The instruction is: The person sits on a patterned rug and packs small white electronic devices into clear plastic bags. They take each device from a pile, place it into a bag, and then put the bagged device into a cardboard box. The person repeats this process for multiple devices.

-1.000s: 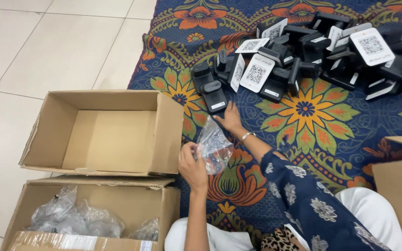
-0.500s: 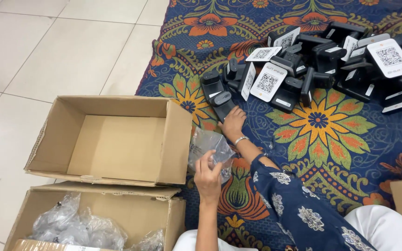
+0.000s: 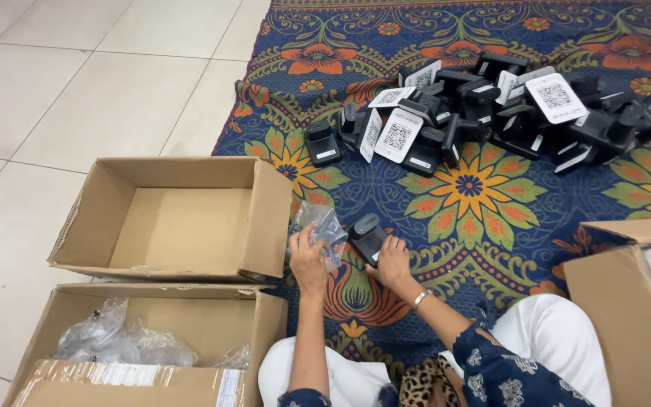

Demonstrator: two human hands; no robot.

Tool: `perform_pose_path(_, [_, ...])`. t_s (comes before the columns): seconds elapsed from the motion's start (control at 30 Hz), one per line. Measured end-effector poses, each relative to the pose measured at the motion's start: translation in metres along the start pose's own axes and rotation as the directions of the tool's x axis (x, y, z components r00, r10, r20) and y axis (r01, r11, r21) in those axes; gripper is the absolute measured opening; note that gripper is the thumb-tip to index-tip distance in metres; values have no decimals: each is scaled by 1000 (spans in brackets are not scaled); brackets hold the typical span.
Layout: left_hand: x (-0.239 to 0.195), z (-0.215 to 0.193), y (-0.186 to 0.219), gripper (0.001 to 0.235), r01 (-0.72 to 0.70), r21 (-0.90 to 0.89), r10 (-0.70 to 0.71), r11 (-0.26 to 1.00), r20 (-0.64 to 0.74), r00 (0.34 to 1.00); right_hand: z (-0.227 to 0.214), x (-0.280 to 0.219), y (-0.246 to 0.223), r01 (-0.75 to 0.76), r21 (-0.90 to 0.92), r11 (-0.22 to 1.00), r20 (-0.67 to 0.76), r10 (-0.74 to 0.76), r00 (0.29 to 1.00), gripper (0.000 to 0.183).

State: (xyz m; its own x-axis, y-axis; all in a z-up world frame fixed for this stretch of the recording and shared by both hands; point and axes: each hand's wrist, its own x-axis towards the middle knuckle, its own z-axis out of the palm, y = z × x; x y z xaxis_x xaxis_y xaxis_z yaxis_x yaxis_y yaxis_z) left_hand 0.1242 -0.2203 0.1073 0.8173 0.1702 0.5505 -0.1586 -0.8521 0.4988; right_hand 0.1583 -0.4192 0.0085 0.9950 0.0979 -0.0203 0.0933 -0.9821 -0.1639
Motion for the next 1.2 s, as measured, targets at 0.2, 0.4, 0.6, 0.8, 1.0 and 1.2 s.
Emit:
perform_pose_path(0.2, [-6, -5, 12, 33, 7, 54, -15, 999, 148, 989, -2, -117, 29, 100, -391, 915, 124, -56, 991, 121])
perform_pose_path(0.4, [-20, -6, 25, 29, -48, 13, 48, 999, 37, 998, -6, -175, 49, 109, -413, 904, 92, -78, 993, 120])
perform_pose_path(0.6, [-36, -9, 55, 16, 25, 44, -29, 999, 101, 994, -9, -151, 48, 149, -353, 924, 277, -49, 960, 123])
perform_pose_path(0.8, [-46, 2, 70, 11, 87, 141, -93, 986, 30, 995, -10, -135, 90, 303, 18, 953, 147, -302, 942, 99])
perform_pose_path(1.0, [-23, 12, 88, 15, 26, 222, -55, 975, 124, 991, 10, -120, 162, 82, 482, 872, 90, -142, 986, 53])
perform_pose_path(1.2, [6, 3, 123, 14, -11, 95, -9, 995, 210, 978, -11, -130, 177, -242, 953, 181, 196, 241, 950, 54])
